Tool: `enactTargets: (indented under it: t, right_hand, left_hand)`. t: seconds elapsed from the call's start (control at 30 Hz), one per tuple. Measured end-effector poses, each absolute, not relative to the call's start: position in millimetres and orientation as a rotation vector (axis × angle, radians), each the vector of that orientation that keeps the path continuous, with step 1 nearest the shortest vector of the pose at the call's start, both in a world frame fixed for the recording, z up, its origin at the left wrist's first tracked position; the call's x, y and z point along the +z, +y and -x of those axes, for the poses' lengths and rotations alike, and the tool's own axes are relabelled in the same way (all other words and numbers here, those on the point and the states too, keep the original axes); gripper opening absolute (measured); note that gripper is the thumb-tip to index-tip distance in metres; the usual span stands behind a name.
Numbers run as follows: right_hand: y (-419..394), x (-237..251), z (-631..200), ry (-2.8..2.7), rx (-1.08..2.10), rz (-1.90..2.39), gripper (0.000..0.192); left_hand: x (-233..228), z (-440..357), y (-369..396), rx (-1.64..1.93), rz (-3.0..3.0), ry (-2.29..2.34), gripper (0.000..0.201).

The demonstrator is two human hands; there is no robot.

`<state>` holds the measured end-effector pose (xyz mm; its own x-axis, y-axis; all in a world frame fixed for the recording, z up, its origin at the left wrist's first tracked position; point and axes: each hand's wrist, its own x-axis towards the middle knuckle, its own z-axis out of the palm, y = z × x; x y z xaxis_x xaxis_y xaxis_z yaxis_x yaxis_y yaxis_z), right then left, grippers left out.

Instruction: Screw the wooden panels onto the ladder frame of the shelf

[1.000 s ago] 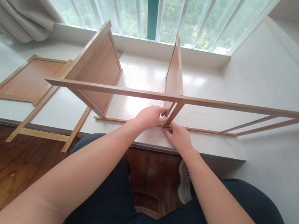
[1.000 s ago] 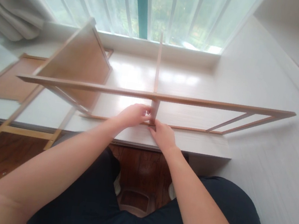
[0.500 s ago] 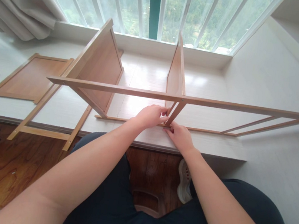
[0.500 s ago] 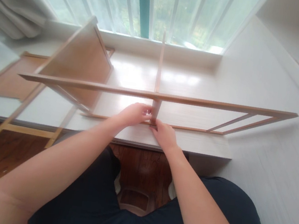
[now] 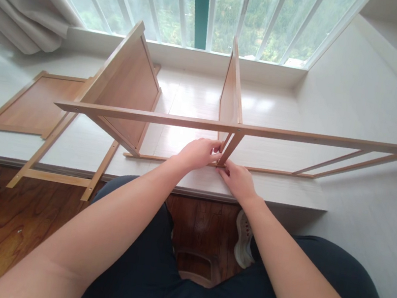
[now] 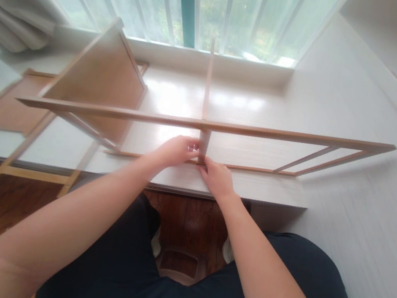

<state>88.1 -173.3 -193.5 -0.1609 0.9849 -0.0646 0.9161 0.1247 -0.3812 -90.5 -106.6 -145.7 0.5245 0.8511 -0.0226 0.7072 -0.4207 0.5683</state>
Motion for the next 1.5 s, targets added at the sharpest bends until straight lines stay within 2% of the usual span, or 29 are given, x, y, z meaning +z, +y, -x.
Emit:
enactTargets:
  t: [0.27,0.47,0.8,1.03,1.13,1.33,1.5]
  right_hand:
    - [-173.0,-199.3,-87.7,-2.193,0.473,1.891,0.032]
    - [-170.0,-190.3,-91.2,-2.162,0.629,1.860,0.030]
    - [-174.0,-178.5,-107.6,-2.100,0.767,1.760,0.051]
    - [-185.4,-163.8,-116.6,-2.037,0.778,1.787,0.046]
    - [-191.3,-160.9,-116.4,-2.059,0.772,1.804,0.044]
    - [-190.7,-168.3,-110.7,-2.179,0.673,2.024,0.056]
    - [-191.1,-169.1,-106.5,-2.218,0.605,2.119,0.049]
  left_hand:
    - [-147.7,90.9,-106.1,0.365,-2.221,1.269,0.024]
    - [-145.8,92.0,-105.9,0.346,-2.227,1.285,0.024]
    - [-147.2,94.2,-106.7,0.212,-2.326,1.322,0.033]
    - [-141.2,99.4,-109.3,0.144,-2.379,1.347,0.029]
    - [-138.4,100.9,-111.4,0.102,-2.382,1.329,0.036]
    - [-137.3,102.5,-115.6,-0.063,-2.316,1.287,0.051]
    - [-138.8,102.7,-120.4,-0.067,-2.323,1.272,0.054]
